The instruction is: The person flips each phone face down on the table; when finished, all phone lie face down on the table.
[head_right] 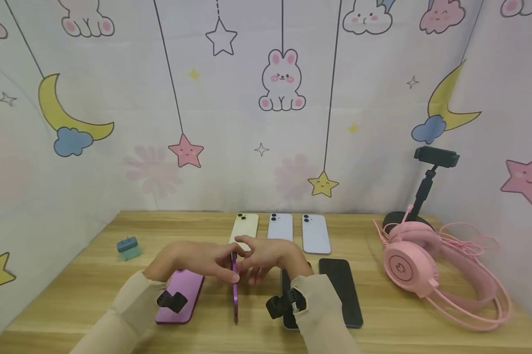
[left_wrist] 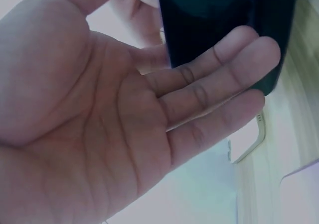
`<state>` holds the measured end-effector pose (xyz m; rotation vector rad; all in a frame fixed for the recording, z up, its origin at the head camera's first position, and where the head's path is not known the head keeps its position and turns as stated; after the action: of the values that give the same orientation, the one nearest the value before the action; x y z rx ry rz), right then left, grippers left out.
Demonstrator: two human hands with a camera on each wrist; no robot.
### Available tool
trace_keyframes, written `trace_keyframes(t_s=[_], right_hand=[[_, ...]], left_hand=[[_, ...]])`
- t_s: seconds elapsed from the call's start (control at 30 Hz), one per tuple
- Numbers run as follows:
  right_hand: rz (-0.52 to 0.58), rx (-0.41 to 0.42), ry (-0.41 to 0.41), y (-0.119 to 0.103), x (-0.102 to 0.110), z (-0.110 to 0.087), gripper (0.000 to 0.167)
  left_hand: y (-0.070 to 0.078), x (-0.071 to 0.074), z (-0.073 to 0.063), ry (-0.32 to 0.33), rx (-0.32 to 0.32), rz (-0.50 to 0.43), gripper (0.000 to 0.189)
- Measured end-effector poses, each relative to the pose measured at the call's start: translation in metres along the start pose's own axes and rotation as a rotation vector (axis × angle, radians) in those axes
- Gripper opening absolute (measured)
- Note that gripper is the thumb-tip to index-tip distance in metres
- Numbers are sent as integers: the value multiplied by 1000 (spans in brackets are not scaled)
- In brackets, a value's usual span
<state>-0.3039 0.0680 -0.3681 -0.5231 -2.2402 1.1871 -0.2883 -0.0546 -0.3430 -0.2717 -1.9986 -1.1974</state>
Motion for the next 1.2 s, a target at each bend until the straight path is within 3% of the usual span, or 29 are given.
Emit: trace_keyframes(t_s=[0.23,0.4,0.73,0.93,1.2], right_hand=[[9,-67,-28,1,-2,5,77],[16,-115,-34,5,-1,7,77],[32,-105,-38,3,1,11,74],[36,-97,-31,-2,2,12,74],[75,-91,-44,6,-4,14,79]], left_hand=[[5,10,-4,19,-124,18,32],[7,14,-3,18,-175,31,29],[8,18,-5,-7,-180,43,31],[8,23,-8,-3,-147,62,30],[2,12,-12,-35,-141,-3,32]])
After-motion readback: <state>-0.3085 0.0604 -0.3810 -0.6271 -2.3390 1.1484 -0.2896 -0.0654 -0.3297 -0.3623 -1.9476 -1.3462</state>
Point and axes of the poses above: each hand's wrist, its own z-axis towards the middle knuckle, its own x-axis out of the back of the hand, y = z × x, the point moved 6 cm from there along z, towards the middle knuckle, and after that the axes turned 7 degrees about -x, right-handed, at the moved point
